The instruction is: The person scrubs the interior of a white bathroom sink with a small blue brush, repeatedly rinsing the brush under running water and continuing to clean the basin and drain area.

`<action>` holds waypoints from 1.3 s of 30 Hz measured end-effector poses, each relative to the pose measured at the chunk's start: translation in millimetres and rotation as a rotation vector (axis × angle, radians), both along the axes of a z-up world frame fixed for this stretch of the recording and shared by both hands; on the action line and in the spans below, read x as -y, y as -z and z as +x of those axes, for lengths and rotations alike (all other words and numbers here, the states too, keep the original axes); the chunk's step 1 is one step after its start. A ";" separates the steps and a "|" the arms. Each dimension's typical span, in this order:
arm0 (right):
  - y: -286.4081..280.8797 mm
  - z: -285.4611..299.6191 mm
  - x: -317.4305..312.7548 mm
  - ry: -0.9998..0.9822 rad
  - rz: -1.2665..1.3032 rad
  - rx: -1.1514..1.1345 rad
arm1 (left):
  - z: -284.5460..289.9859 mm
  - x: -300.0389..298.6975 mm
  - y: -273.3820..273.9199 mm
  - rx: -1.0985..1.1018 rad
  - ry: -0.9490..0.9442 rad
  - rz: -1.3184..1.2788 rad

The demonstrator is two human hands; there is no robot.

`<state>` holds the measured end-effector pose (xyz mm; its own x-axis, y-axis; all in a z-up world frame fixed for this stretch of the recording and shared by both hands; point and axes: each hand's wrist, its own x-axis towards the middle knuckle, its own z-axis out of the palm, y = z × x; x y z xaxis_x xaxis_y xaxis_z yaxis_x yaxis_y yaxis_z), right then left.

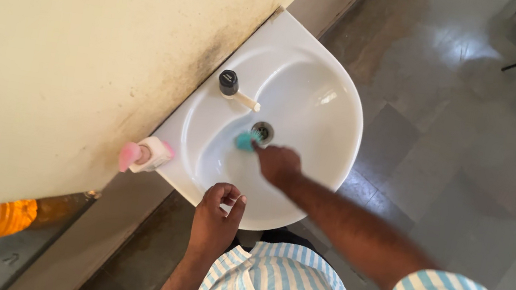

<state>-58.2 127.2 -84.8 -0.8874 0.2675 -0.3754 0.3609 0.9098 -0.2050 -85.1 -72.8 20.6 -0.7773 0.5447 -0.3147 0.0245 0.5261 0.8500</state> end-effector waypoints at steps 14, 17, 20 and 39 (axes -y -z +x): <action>-26.0 41.4 -118.0 -0.062 0.136 0.181 | 48.3 -26.3 3.9 0.045 -0.221 -0.009; -34.1 49.5 -64.0 -0.025 -0.048 0.207 | 49.8 -28.6 5.1 0.023 -0.274 -0.009; -32.4 34.5 -4.4 -0.057 -0.219 0.338 | 51.9 -33.6 5.4 0.013 -0.301 -0.012; 0.1 -24.0 -107.9 -0.130 0.076 0.107 | 78.6 -30.6 11.0 0.095 -0.228 -0.128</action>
<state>-82.3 235.1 -84.9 -0.8725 0.1848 -0.4523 0.2556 0.9616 -0.1002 -6.6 -42.2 9.6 -0.8390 0.3101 -0.4471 -0.1833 0.6126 0.7689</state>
